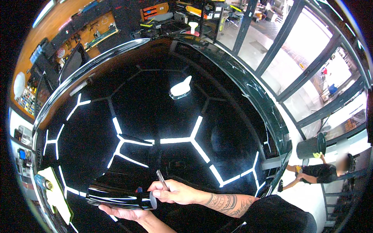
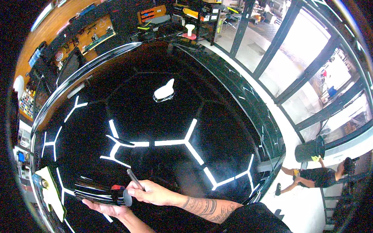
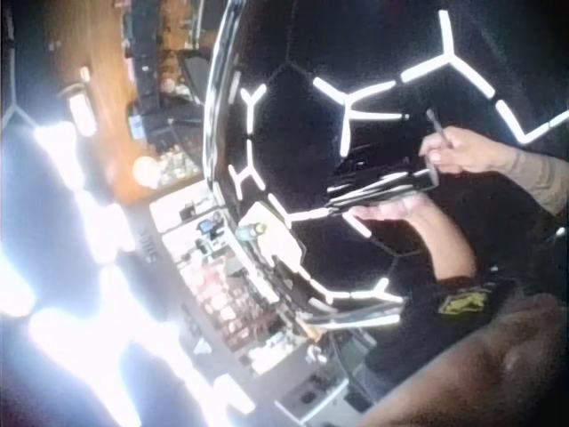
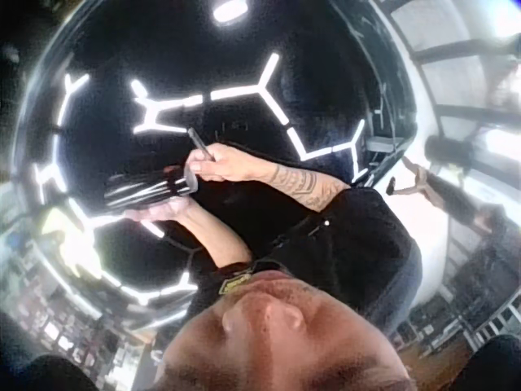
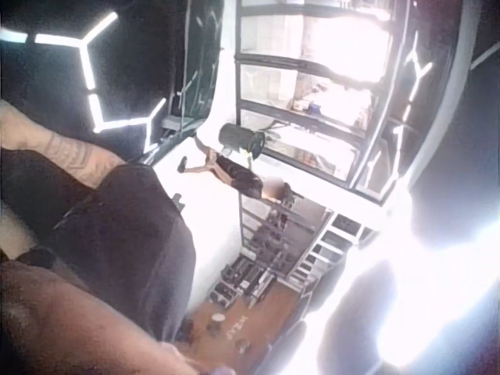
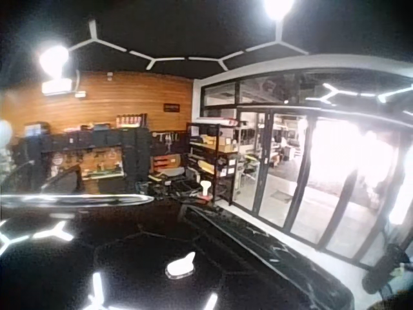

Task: The person applies a protective film to a glossy black car hood using a squeegee and a precision knife. They smooth the film, trim excess edges, and remove small pieces of film from the surface.

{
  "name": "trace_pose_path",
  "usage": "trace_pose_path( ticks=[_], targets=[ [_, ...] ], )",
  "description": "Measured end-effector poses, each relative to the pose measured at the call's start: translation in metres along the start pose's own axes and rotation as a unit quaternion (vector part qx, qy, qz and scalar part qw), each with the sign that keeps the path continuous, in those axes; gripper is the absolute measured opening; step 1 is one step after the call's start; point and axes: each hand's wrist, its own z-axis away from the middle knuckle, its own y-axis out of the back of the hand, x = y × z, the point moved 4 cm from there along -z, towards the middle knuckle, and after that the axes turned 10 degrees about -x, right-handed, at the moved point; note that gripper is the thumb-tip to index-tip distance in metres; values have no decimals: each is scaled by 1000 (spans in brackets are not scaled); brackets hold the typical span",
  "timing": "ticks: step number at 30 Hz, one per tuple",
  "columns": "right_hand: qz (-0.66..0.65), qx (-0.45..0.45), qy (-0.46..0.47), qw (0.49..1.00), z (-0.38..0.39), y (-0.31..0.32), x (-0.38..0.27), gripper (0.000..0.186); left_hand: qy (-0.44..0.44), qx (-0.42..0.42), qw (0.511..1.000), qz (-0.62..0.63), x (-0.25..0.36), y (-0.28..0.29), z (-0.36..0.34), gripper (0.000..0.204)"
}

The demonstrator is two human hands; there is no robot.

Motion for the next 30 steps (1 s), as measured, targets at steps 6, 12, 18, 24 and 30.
trace_pose_path(
  ticks=[6, 12, 18, 24, 30],
  targets=[
    [124, 60, -23, 990, -1, 1, 14, 15, -12, 81, 990, -115, -13, -8, 7, 71],
    [504, 183, 201, 819, 1, -3, 8, 17, 85, 183, 962, -185, -37, -24, 1, 69],
    [274, 185, 36, 943, 0, 1, -3, 12, -63, 391, 874, -281, -56, -68, -6, 71],
    [463, 233, 266, 813, 11, -7, -10, 14, 67, 244, 906, -340, -38, -38, -14, 67],
    [418, 139, 209, 873, 7, -10, -12, 24, 140, 280, 898, -310, -38, -33, -16, 62]
  ],
)
